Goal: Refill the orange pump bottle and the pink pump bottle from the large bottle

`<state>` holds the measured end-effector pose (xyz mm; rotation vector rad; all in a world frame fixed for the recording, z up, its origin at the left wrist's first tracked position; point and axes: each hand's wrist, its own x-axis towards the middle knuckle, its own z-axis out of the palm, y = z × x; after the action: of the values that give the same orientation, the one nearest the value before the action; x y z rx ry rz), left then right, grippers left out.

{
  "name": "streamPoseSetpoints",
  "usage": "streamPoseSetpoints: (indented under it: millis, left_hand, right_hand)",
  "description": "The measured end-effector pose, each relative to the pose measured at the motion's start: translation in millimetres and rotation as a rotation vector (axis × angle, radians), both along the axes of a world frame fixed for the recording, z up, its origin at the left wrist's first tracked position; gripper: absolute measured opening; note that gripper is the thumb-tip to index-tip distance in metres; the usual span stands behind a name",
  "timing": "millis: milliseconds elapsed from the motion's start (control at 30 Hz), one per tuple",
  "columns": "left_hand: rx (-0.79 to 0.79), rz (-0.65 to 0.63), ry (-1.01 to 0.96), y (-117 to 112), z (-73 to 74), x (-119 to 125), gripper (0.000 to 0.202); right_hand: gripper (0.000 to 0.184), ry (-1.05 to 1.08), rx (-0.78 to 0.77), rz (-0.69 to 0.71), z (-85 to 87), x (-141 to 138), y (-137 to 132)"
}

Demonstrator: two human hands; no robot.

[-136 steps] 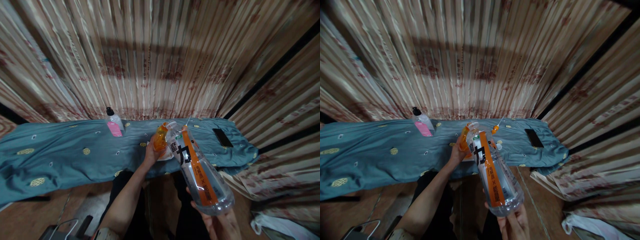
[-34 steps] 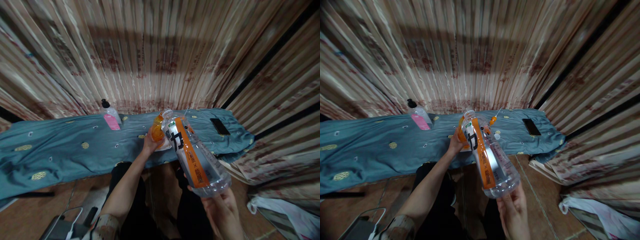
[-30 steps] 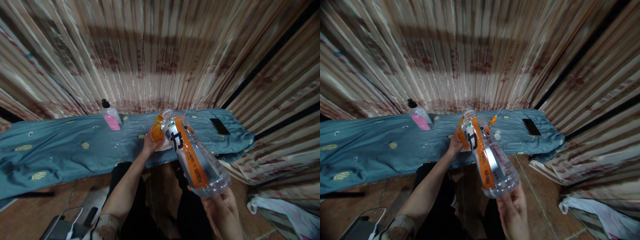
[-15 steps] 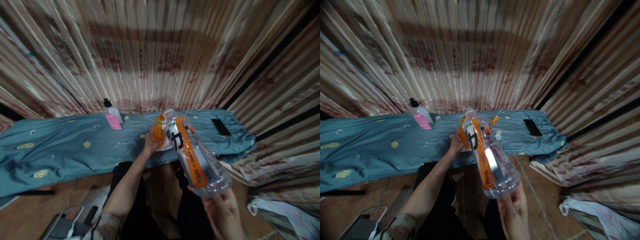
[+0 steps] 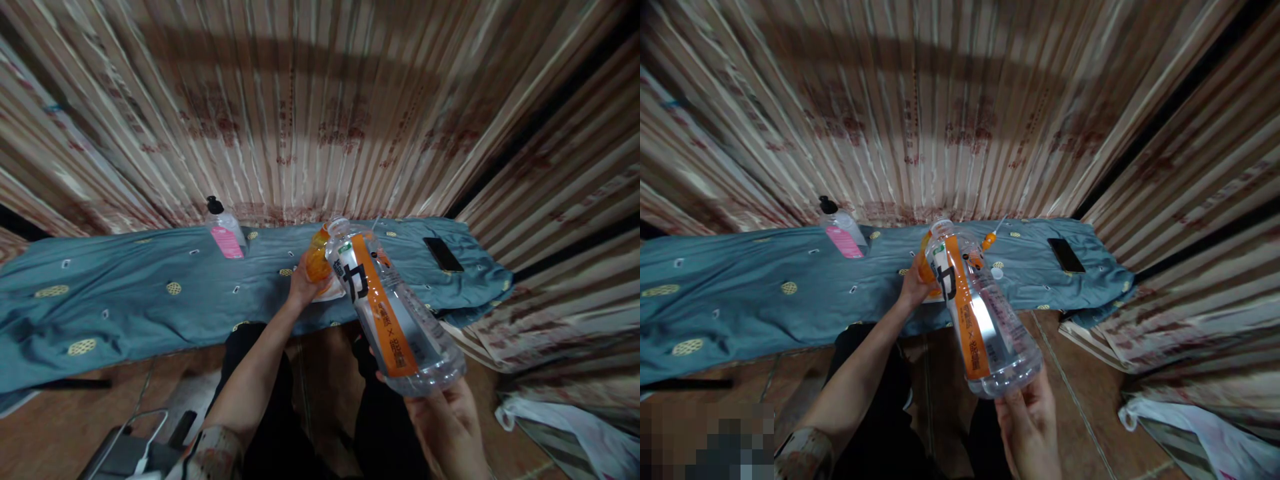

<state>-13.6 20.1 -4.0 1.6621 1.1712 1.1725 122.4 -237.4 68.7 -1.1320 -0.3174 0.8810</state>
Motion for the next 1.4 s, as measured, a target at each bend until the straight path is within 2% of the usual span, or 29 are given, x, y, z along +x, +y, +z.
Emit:
streamPoseSetpoints:
  millis: [267,667,1100,1400]
  left_hand:
    - [0.0,0.018,0.01,-1.4,2.4,0.7,0.072]
    - [-0.026,0.003,-0.02,-1.0,1.3,0.4,0.075]
    - [-0.031,0.012,0.004,-1.8,3.6,1.1,0.075]
    - [-0.028,0.022,-0.002,-1.7,1.7,1.3,0.077]
  right_hand:
    - [0.047,-0.014,0.017,0.017,4.0,-2.3,1.4]
    - [0.065,-0.02,-0.02,0.034,2.8,-2.1,1.6]
    - [0.056,-0.051,-0.02,0.018,0.1,-1.1,0.2]
    - [0.06,-0.024,-0.009,-0.005,3.8,-3.0,1.6]
